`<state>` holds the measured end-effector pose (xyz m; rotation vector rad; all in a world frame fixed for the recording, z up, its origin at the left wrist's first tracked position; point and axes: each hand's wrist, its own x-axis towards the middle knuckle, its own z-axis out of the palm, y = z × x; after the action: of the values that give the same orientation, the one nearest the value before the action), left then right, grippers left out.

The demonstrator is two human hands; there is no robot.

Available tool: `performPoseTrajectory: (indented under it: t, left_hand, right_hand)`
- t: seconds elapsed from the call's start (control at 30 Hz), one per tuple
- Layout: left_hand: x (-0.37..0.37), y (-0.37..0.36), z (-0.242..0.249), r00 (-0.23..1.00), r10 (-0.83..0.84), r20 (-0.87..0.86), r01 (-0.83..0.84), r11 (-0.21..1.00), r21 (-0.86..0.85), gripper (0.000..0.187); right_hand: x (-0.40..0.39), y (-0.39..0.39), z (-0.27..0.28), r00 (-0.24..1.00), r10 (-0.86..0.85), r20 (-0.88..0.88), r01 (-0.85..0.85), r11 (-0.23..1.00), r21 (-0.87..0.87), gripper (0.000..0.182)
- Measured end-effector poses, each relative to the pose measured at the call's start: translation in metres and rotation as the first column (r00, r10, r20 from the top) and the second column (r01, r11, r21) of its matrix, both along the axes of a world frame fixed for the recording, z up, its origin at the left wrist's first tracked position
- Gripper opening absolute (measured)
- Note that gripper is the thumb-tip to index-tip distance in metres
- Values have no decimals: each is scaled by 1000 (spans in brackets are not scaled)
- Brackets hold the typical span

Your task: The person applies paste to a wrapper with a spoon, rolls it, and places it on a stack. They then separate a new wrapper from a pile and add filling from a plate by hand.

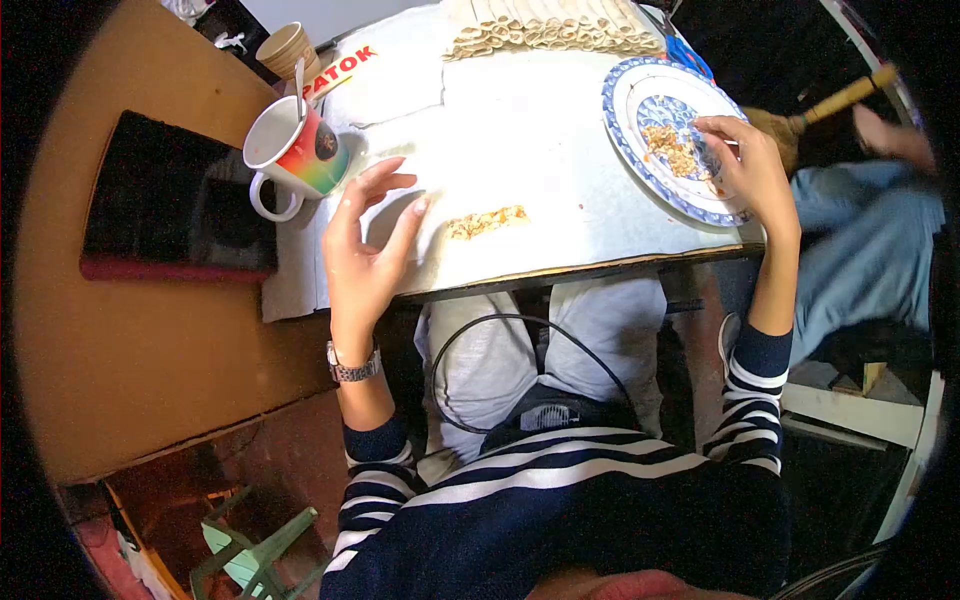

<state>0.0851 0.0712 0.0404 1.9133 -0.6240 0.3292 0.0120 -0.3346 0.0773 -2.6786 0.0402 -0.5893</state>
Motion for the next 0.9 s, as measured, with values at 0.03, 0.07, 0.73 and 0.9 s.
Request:
performPoseTrajectory:
  t: [0.03,0.07,0.73,0.9]
  left_hand:
    - [2,2,-2,1000,9,-7,-9,1000,-25,39]
    - [3,2,-4,1000,27,-3,-27,1000,-13,39]
    - [2,10,-15,994,-32,-109,28,999,-40,47]
    - [1,10,-14,992,-33,-119,29,999,-39,48]
  right_hand:
    - [1,-3,-2,999,-3,-35,3,1000,16,24]
    - [3,-4,-5,994,18,-104,-12,998,63,31]
    - [19,22,0,995,91,-42,-87,992,89,24]
    - [16,22,8,988,113,-102,-59,902,427,26]
